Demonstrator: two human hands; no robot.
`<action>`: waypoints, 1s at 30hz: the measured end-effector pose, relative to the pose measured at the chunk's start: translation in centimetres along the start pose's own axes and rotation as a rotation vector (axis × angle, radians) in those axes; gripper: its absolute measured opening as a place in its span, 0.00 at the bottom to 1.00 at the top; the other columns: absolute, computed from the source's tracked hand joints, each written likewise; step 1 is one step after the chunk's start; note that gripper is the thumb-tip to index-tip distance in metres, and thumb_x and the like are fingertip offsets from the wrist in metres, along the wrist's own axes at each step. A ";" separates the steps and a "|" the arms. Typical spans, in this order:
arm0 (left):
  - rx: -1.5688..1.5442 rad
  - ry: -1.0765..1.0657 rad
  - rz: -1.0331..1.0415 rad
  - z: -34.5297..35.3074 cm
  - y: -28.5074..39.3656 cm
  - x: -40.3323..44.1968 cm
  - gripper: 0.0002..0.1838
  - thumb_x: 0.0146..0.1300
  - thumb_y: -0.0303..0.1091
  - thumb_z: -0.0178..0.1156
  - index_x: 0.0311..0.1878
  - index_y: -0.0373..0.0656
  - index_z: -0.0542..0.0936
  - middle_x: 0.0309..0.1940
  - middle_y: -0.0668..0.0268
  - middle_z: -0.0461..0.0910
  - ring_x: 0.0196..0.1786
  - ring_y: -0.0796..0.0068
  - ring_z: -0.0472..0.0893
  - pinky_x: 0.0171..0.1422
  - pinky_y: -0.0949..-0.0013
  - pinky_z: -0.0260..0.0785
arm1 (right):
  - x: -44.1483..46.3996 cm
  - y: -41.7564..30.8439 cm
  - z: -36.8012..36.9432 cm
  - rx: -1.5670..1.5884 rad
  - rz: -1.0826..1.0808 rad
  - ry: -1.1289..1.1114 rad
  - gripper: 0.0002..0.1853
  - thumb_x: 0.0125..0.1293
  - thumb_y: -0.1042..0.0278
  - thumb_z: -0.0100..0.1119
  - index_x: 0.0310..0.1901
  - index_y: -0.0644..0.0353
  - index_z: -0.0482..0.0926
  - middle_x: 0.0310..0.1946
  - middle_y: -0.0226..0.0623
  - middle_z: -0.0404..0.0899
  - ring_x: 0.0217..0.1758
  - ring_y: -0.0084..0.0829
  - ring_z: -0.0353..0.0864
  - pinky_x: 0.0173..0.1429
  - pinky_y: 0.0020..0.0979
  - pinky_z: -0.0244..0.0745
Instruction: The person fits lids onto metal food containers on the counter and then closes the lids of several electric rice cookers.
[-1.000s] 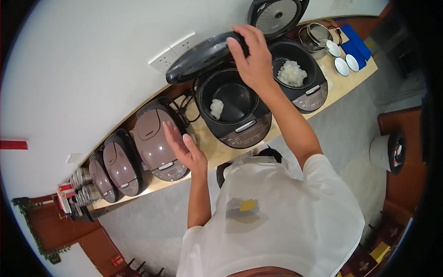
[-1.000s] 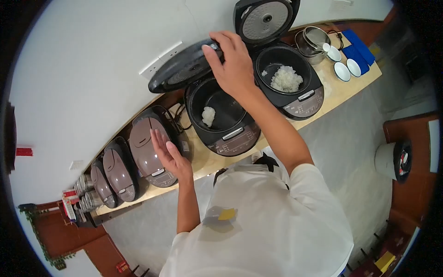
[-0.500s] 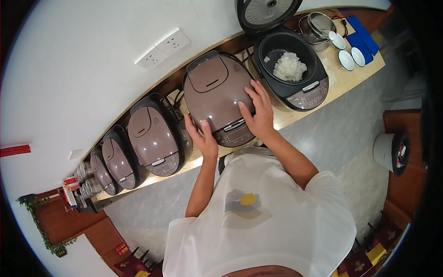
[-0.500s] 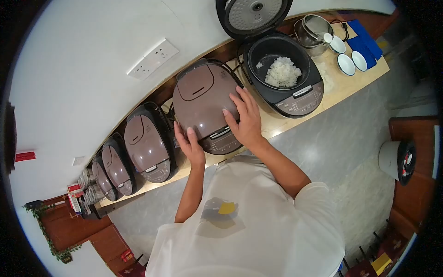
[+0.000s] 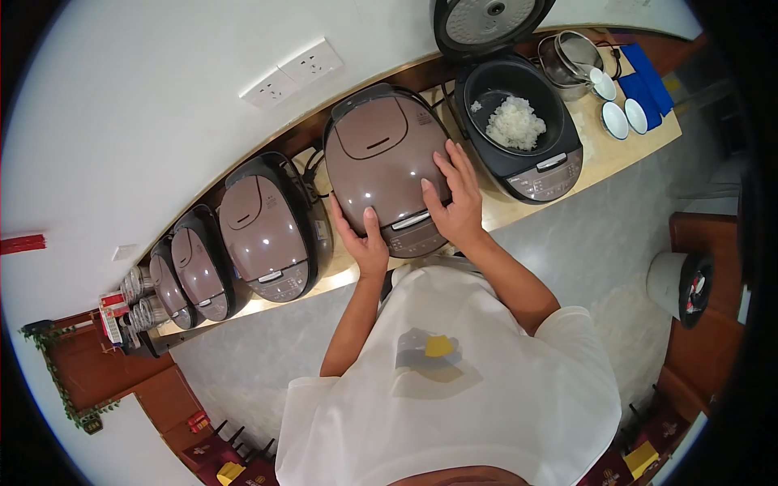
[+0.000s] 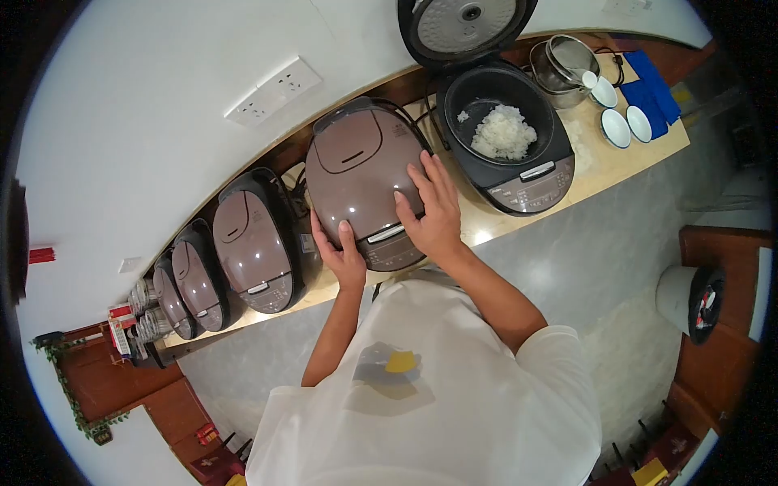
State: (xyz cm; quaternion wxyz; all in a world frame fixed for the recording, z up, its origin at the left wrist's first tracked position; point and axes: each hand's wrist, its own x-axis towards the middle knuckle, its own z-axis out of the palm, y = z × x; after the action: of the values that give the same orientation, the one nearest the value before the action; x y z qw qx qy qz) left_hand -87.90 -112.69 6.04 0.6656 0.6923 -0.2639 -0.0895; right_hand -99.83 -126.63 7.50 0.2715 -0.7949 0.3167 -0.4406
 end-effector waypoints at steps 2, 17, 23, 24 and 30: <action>-0.011 -0.006 -0.020 0.0 -0.2 0.1 0.40 0.78 0.39 0.60 0.82 0.31 0.53 0.78 0.50 0.61 0.76 0.61 0.66 0.80 0.61 0.57 | 0.2 0.0 -0.1 0.008 -0.005 0.002 0.28 0.65 0.67 0.71 0.66 0.62 0.77 0.75 0.53 0.69 0.77 0.58 0.67 0.77 0.52 0.65; -0.016 0.012 -0.043 -0.2 -0.2 0.1 0.40 0.76 0.35 0.62 0.83 0.33 0.53 0.78 0.52 0.62 0.76 0.62 0.67 0.81 0.62 0.57 | 0.1 0.0 0.1 0.036 -0.009 -0.005 0.27 0.65 0.67 0.70 0.65 0.63 0.79 0.73 0.54 0.71 0.76 0.58 0.69 0.77 0.50 0.65; -0.013 0.010 -0.021 -0.2 -1.0 0.2 0.39 0.76 0.37 0.62 0.81 0.32 0.55 0.76 0.52 0.65 0.76 0.64 0.66 0.81 0.62 0.56 | 0.1 -0.1 0.1 0.033 0.022 -0.014 0.26 0.66 0.69 0.68 0.64 0.65 0.79 0.74 0.54 0.70 0.77 0.58 0.69 0.78 0.49 0.64; -0.010 0.022 -0.020 -0.2 -1.1 0.2 0.39 0.76 0.37 0.62 0.81 0.32 0.55 0.76 0.52 0.65 0.76 0.64 0.66 0.81 0.62 0.56 | 0.1 -0.1 0.1 0.040 0.015 -0.022 0.26 0.66 0.69 0.68 0.64 0.65 0.79 0.74 0.54 0.70 0.77 0.58 0.69 0.78 0.49 0.64; 0.015 0.033 -0.017 -0.2 -1.3 0.2 0.38 0.76 0.34 0.61 0.82 0.32 0.55 0.76 0.53 0.65 0.76 0.65 0.67 0.81 0.62 0.56 | 0.1 -0.3 -0.1 0.047 0.032 -0.057 0.26 0.67 0.69 0.67 0.66 0.66 0.77 0.74 0.55 0.70 0.78 0.58 0.67 0.79 0.50 0.64</action>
State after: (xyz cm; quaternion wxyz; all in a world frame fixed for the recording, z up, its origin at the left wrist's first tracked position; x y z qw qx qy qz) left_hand -87.32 -112.62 4.86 0.6640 0.7007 -0.2478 -0.0817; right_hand -99.75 -126.54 7.83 0.3058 -0.7954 0.3110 -0.4208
